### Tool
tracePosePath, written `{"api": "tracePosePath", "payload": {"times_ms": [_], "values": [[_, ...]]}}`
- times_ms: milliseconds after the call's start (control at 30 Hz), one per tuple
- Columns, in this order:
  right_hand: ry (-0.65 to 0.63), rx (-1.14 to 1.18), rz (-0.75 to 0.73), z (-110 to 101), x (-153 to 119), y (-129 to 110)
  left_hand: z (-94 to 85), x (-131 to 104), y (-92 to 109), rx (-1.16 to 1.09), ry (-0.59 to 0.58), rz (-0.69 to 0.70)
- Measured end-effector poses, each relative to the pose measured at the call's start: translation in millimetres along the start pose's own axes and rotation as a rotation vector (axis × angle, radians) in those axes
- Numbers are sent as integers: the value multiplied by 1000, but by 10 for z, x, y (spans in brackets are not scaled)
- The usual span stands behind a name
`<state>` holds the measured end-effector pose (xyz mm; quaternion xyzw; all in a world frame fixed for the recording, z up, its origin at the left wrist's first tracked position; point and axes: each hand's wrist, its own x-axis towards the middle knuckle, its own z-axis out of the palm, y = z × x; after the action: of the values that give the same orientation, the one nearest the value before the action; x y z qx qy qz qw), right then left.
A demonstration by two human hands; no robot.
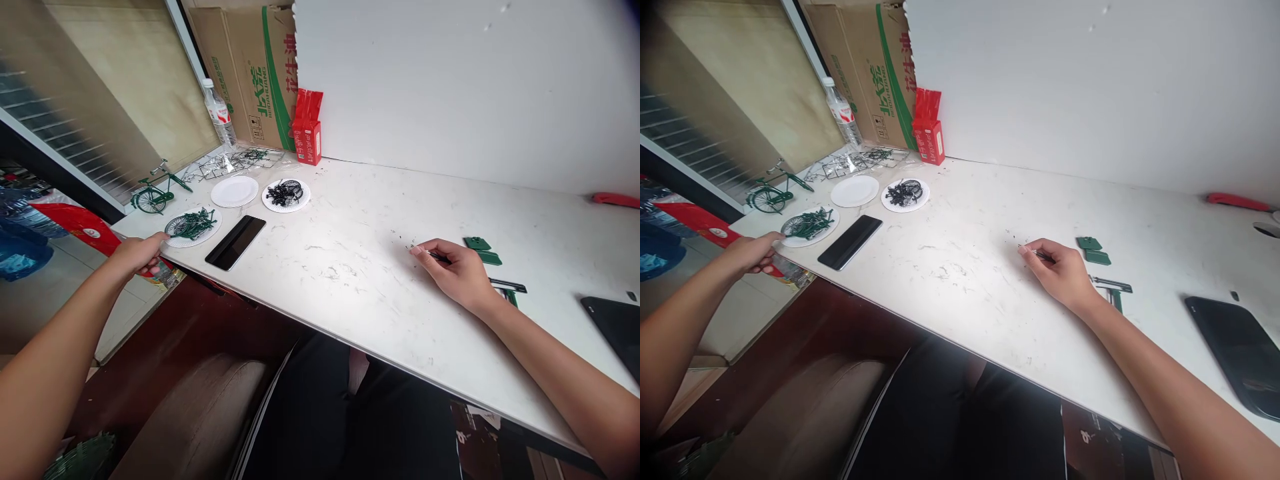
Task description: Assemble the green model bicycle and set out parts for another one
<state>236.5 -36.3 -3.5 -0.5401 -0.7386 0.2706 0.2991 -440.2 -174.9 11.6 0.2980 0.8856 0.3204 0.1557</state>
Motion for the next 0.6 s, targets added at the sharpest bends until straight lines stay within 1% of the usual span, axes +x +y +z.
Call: {"api": "tracePosePath", "payload": {"times_ms": [33, 67, 133, 300, 400, 500, 600], "values": [[6, -8, -1, 3, 0, 9, 15, -55, -4, 62, -11, -129], [10, -14, -2, 6, -1, 15, 29, -104, -5, 94, -22, -216], [10, -21, -6, 9, -7, 21, 52, -181, -2, 92, -65, -312], [-12, -12, -7, 5, -20, -3, 90, -271, -21, -4, -216, -368], [-18, -4, 11, 5, -24, -9, 120, -299, -46, -64, -278, -385], [-22, 2, 7, 6, -28, -20, 133, -330, -71, -151, -286, -414], [-27, 3, -13, 2, -34, -46, 99, -384, -89, -233, -232, -420]]}}
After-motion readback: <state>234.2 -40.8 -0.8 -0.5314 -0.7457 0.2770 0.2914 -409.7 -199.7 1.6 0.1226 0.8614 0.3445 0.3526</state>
